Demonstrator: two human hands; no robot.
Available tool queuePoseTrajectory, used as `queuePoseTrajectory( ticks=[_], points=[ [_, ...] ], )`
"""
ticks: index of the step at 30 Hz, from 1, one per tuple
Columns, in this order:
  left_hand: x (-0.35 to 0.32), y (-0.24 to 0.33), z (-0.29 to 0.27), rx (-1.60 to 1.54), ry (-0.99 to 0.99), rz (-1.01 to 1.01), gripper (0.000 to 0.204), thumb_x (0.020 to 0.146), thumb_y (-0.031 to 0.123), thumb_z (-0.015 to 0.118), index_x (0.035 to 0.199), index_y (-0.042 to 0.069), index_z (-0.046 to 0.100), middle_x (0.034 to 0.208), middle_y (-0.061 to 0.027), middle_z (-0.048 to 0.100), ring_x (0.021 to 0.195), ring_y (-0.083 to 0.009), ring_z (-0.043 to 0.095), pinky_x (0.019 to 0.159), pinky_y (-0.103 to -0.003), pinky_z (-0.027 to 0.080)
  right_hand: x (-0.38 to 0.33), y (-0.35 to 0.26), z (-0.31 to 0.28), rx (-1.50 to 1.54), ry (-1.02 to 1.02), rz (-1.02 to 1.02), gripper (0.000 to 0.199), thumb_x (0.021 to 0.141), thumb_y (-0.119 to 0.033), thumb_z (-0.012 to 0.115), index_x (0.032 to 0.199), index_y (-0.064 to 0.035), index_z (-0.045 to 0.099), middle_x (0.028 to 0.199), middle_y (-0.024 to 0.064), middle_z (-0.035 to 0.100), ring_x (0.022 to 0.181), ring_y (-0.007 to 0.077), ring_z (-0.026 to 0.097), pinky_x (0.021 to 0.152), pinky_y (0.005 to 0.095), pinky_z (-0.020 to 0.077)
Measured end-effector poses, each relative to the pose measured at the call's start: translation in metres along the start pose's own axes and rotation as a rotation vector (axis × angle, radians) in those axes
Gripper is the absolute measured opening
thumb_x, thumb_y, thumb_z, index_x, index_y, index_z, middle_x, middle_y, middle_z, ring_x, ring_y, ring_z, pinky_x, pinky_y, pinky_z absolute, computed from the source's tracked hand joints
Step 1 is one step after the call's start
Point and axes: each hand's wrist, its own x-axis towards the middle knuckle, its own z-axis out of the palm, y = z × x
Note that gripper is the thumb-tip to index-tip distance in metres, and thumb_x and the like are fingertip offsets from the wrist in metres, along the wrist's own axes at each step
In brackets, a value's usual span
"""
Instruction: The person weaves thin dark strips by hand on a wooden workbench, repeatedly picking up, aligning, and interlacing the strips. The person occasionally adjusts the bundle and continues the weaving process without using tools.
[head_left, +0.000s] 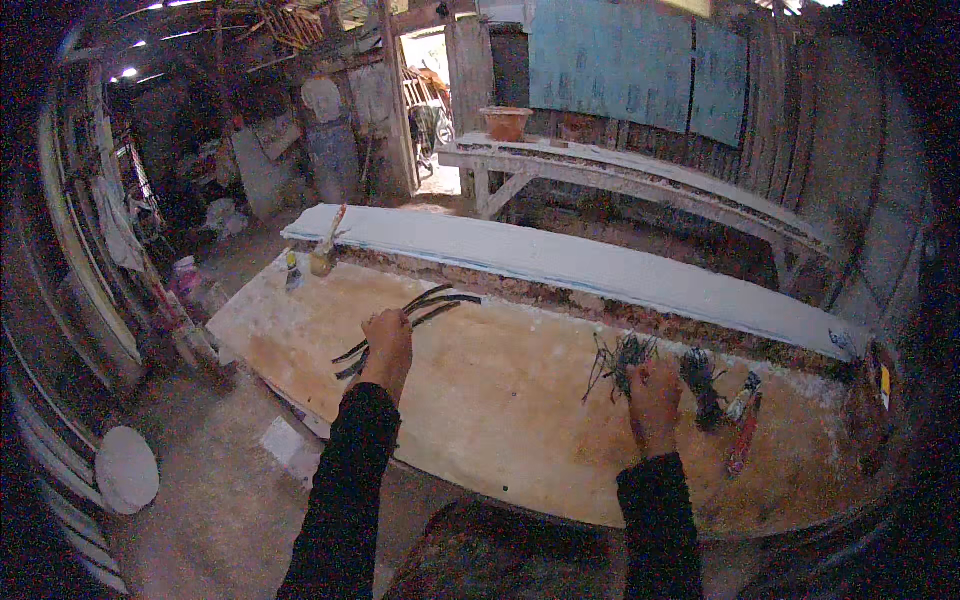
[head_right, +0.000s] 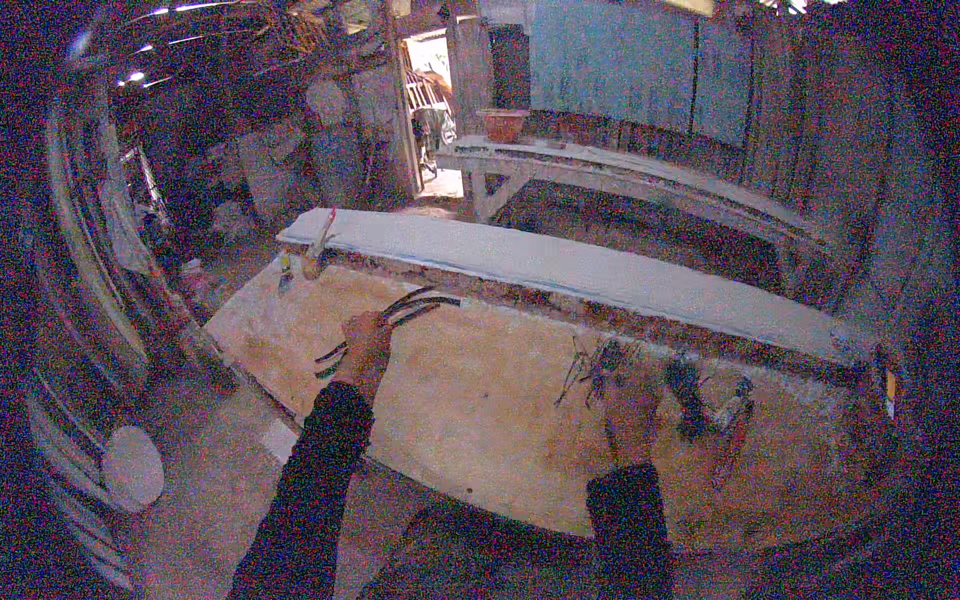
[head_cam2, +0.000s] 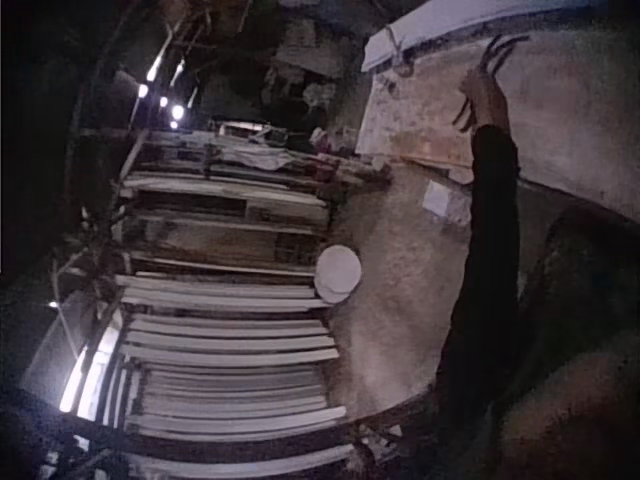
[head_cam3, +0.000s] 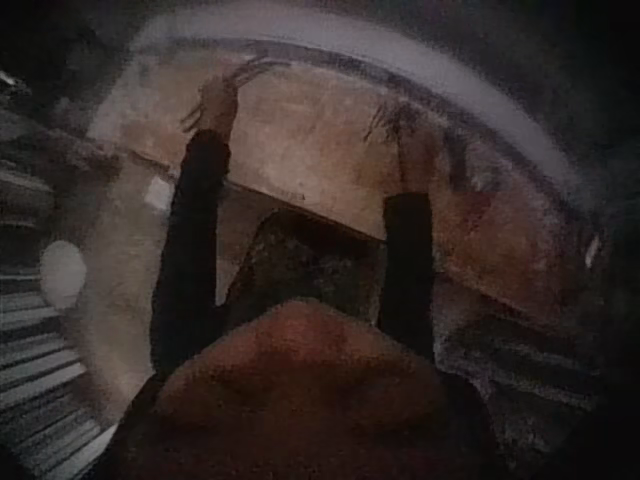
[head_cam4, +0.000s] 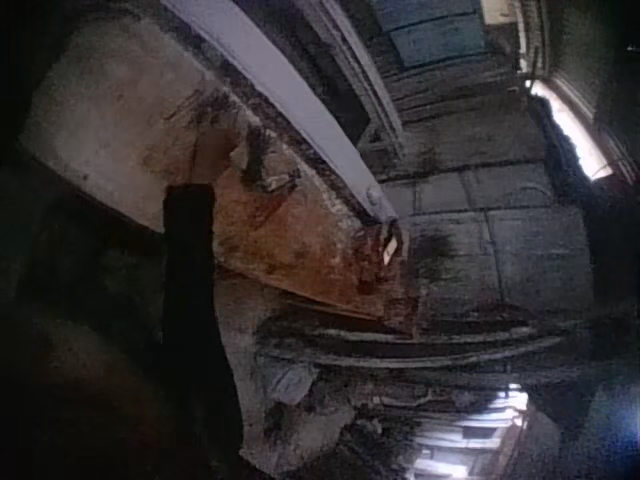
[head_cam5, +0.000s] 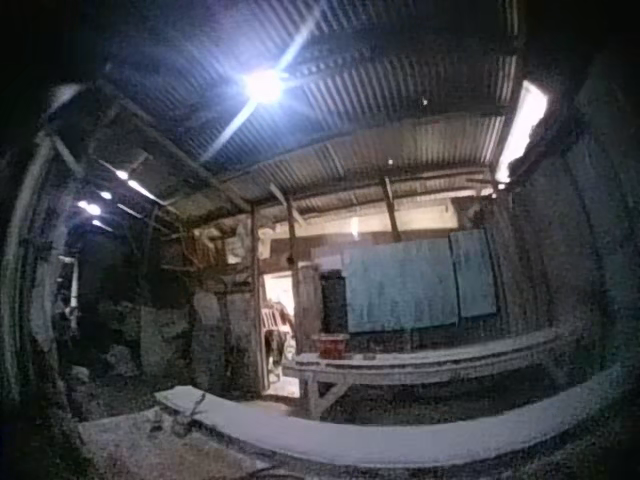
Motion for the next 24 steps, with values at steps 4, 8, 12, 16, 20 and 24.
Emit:
queuePoseTrajectory(
  ticks=[4,8,12,16,20,24],
  points=[
    [0.000,0.002,0.011,-0.291,0.023,-0.021,0.012,0.080,0.024,0.064,0.083,0.013,0.067,0.087,-0.0081,0.065,0.087,-0.0264,0.061,0.077,-0.042,0.042,0.000,0.025,0.024,0.159,-0.016,-0.044,0.025,0.080,-0.023,0.065,0.083,0.0009,0.063,0.087,0.0184,0.059,0.084,0.0338,0.056,0.075,0.0439,0.0441],
    [-0.021,0.055,-0.027,-1.054,-0.225,0.032,0.013,0.081,0.024,0.066,0.086,0.012,0.066,0.083,-0.0034,0.064,0.074,-0.0181,0.060,0.061,-0.032,0.045,-0.001,-0.005,0.014,0.264,-0.203,0.020,0.024,0.080,-0.022,0.066,0.090,0.0002,0.064,0.083,0.0150,0.058,0.082,0.0283,0.056,0.073,0.0397,0.0449],
    [-0.054,0.143,-0.050,-1.341,-0.544,0.052,0.017,0.083,0.025,0.067,0.091,0.011,0.064,0.080,0.0013,0.062,0.070,-0.0096,0.057,0.059,-0.025,0.045,-0.017,-0.007,0.023,0.591,-0.242,0.051,0.026,0.083,-0.024,0.066,0.097,-0.0028,0.064,0.082,0.0064,0.057,0.083,0.0187,0.055,0.070,0.0323,0.0470],
    [-0.089,0.197,-0.036,-1.572,-0.742,0.135,0.020,0.084,0.024,0.067,0.094,0.008,0.061,0.079,-0.0010,0.061,0.064,-0.0097,0.057,0.057,-0.026,0.048,-0.018,-0.034,0.017,1.030,-0.490,0.397,0.028,0.087,-0.027,0.064,0.105,-0.0050,0.060,0.089,0.0010,0.057,0.084,0.0128,0.055,0.067,0.0259,0.0477],
    [-0.116,0.227,-0.007,-1.732,-0.836,0.125,0.015,0.088,0.021,0.061,0.090,0.007,0.057,0.078,-0.0030,0.059,0.066,-0.0135,0.057,0.055,-0.031,0.050,-0.021,-0.027,0.030,1.242,-0.434,0.391,0.027,0.088,-0.019,0.063,0.109,-0.0046,0.056,0.091,0.0021,0.058,0.080,0.0117,0.057,0.063,0.0251,0.0487],
    [-0.132,0.222,0.016,-1.794,-0.881,0.174,0.010,0.088,0.015,0.060,0.088,0.008,0.054,0.074,-0.0030,0.055,0.067,-0.0156,0.057,0.054,-0.032,0.050,-0.021,-0.016,0.041,1.104,-0.427,0.362,0.021,0.087,-0.014,0.064,0.104,-0.0039,0.057,0.089,0.0036,0.059,0.077,0.0115,0.058,0.064,0.0259,0.0490]
  ],
)
